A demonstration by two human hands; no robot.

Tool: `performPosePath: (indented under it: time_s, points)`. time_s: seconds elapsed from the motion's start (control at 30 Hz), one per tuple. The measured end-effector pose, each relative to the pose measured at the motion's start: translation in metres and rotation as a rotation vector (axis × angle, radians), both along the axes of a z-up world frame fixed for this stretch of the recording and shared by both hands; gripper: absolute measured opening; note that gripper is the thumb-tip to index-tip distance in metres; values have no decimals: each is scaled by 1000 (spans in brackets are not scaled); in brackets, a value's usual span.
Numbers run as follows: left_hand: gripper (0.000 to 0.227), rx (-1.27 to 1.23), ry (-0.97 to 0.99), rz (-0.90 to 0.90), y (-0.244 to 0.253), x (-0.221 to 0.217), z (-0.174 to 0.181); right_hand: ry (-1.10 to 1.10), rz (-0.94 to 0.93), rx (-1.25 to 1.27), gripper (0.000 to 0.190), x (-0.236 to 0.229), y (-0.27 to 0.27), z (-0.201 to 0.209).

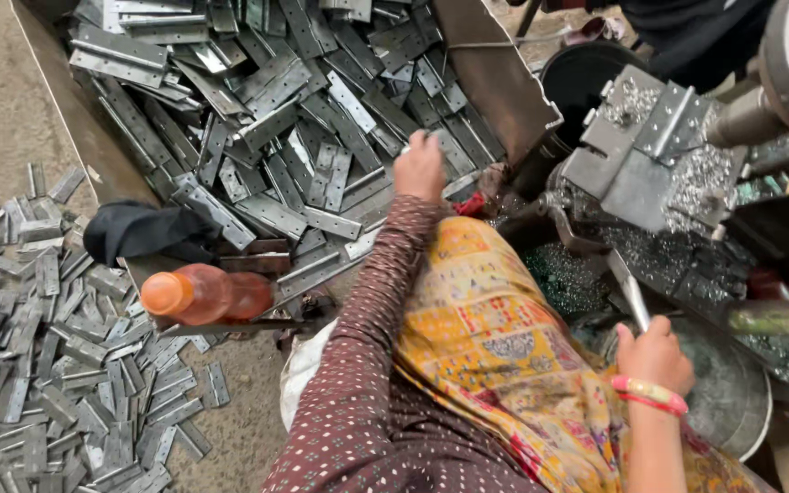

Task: The person sits on the floor and operates a manual press machine to process metal brackets. They pick up brackets from a large metal bin, place them into the press, and use a metal rod to manipulate the mechanism. The processed brackets are dropped into a collection bin below.

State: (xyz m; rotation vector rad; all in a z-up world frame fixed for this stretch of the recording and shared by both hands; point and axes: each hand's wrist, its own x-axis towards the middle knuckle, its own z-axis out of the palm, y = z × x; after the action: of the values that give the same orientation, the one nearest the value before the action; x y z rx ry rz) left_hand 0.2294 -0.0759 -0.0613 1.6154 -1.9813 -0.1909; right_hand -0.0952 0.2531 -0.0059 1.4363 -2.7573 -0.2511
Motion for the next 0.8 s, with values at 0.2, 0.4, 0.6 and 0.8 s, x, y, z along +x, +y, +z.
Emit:
performPosePath:
  time_s: [0.2,0.4,0.6,0.8]
  points:
    - [45,-244,-449,-220,-104,79,-87,39,-47,65,54,-5,-2,-7]
    - [44,2,-662,-526,-174,94,-94,71,-103,114,53,-3,-1,-9]
    - [52,-78,-650,-573,-170,102,-86,53,-169,133,56,1,-6,-7]
    - [17,-151,-569,-577,-142,98,-56,2,-218,151,56,11,-14,6]
